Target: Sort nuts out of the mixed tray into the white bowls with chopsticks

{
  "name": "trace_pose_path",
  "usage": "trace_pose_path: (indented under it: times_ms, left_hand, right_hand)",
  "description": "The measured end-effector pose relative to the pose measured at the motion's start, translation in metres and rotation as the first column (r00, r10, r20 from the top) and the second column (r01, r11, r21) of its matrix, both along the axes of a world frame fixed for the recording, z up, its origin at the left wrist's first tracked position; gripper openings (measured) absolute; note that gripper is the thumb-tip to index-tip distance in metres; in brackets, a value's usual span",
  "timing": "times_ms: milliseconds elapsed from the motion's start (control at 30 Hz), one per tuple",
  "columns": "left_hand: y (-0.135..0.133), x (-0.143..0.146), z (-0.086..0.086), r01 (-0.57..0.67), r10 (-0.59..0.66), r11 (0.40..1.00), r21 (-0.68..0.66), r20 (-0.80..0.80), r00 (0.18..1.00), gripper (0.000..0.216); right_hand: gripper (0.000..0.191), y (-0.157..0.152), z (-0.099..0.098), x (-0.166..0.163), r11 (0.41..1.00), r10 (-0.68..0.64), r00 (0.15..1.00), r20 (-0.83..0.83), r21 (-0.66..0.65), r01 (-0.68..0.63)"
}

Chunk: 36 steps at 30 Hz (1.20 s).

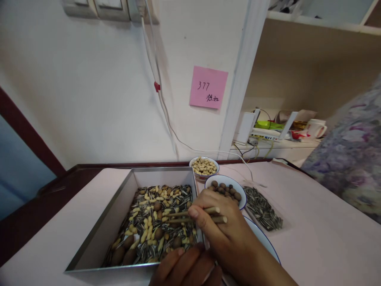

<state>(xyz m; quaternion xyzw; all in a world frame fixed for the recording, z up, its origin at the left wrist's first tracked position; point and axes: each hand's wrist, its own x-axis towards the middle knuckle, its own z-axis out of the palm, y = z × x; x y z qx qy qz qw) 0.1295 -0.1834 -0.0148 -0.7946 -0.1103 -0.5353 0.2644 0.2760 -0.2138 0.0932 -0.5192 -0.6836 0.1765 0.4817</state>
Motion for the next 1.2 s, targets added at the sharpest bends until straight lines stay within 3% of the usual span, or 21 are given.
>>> trace_pose_path:
  times_ms: [133,300,467,600,833,1067,1200]
  left_hand:
    - [0.001,0.013,-0.009,0.012,-0.01,1.0,-0.007,0.211,0.977,0.051]
    - [0.002,0.019,-0.023,0.026,-0.021,0.999,-0.019,0.21,0.977,0.042]
    - [0.003,0.017,-0.028,0.036,-0.032,0.999,-0.016,0.214,0.976,0.038]
    - [0.005,0.014,-0.027,0.029,-0.026,1.0,-0.012,0.179,0.984,0.039]
    - [0.007,0.012,-0.029,0.051,-0.054,0.998,0.023,0.164,0.985,0.037]
    - [0.006,0.011,-0.028,0.04,-0.041,0.999,0.01,0.139,0.989,0.036]
    - [0.005,0.011,-0.025,0.033,-0.032,0.999,-0.002,0.134,0.99,0.036]
  right_hand:
    - [0.039,-0.003,0.007,0.01,0.998,-0.044,0.997,-0.066,0.039,0.047]
    - [0.031,-0.008,0.012,0.029,0.974,-0.12,0.954,-0.276,0.154,0.168]
    - [0.028,-0.007,0.01,0.046,0.885,-0.263,0.832,-0.488,0.221,0.409]
    - [0.032,0.007,0.0,0.057,0.814,-0.375,0.736,-0.563,0.18,0.553]
    - [0.048,0.03,-0.015,0.065,0.847,-0.436,0.77,-0.466,0.077,0.526]
    - [0.042,0.019,-0.009,0.056,0.836,-0.41,0.775,-0.481,0.142,0.53]
    - [0.033,0.008,-0.003,0.048,0.862,-0.358,0.813,-0.46,0.172,0.477]
